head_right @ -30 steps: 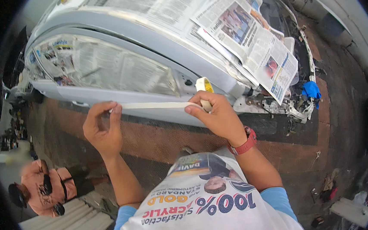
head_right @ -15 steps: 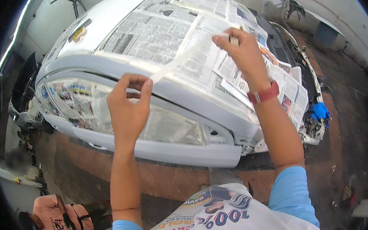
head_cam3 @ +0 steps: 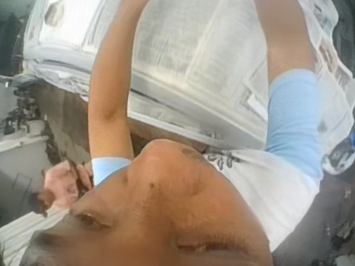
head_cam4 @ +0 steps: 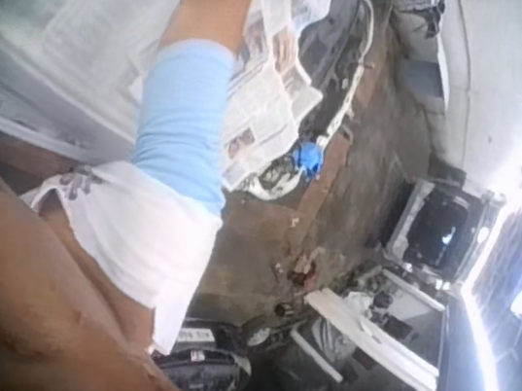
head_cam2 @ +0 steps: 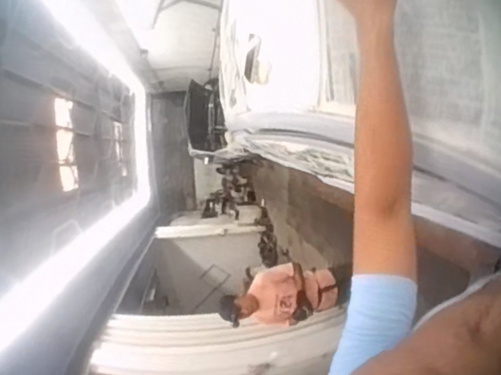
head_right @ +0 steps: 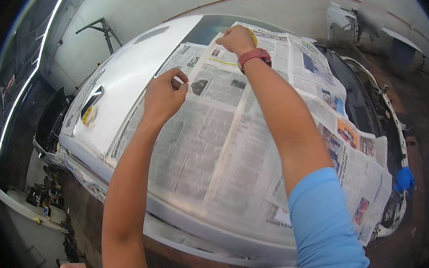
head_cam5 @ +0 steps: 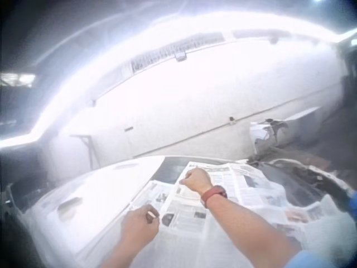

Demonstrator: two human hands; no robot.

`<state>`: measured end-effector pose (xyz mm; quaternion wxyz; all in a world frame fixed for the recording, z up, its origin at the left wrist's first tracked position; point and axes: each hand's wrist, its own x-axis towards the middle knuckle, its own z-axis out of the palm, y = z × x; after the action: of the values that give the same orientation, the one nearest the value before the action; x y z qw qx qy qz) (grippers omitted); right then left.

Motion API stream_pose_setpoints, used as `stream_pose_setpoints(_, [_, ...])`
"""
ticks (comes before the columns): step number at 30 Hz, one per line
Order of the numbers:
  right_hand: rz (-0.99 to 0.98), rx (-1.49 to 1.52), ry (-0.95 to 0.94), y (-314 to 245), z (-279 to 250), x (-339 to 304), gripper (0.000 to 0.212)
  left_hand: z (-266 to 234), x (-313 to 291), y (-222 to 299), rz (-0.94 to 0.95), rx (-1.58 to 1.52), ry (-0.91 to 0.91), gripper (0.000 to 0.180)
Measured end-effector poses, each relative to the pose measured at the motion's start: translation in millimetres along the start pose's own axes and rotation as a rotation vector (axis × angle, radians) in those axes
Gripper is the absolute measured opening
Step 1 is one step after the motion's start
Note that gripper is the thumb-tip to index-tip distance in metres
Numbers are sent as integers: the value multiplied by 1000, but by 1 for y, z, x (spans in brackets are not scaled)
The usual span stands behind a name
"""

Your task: The person covers the front of a white car with newspaper sheets and secures them using masking tape. The person places sheets over the hood and bumper, smooths them, and applies tape along edges and seams to hold the paper in place.

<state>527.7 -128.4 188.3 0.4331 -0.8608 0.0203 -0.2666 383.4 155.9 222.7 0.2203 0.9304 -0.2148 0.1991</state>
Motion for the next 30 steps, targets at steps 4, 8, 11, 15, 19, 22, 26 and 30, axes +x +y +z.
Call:
stream_pose_setpoints(4, [10,-103,174,15,49,51,32,26,60,-20,71,136,-7,22])
stream_pose_setpoints(8, [37,-197,243,30,75,85,34,58,106,-42,90,86,-10,20])
stream_pose_setpoints(11, [65,-315,223,42,84,102,39,71,126,-41,91,57,-30,20])
stream_pose_setpoints(15, [32,-387,136,43,96,113,34,83,144,-54,201,142,-67,22])
stream_pose_setpoints(19, [4,-511,153,60,114,122,29,94,167,-61,158,95,-167,28])
stream_pose_setpoints(22, [10,-479,220,66,117,126,24,91,174,-64,52,-13,-289,34])
stream_pose_setpoints(26, [-100,-431,405,82,137,136,21,80,162,-70,214,185,-315,33])
stream_pose_setpoints(30, [-270,-891,251,90,142,136,19,84,136,-64,666,658,-154,29])
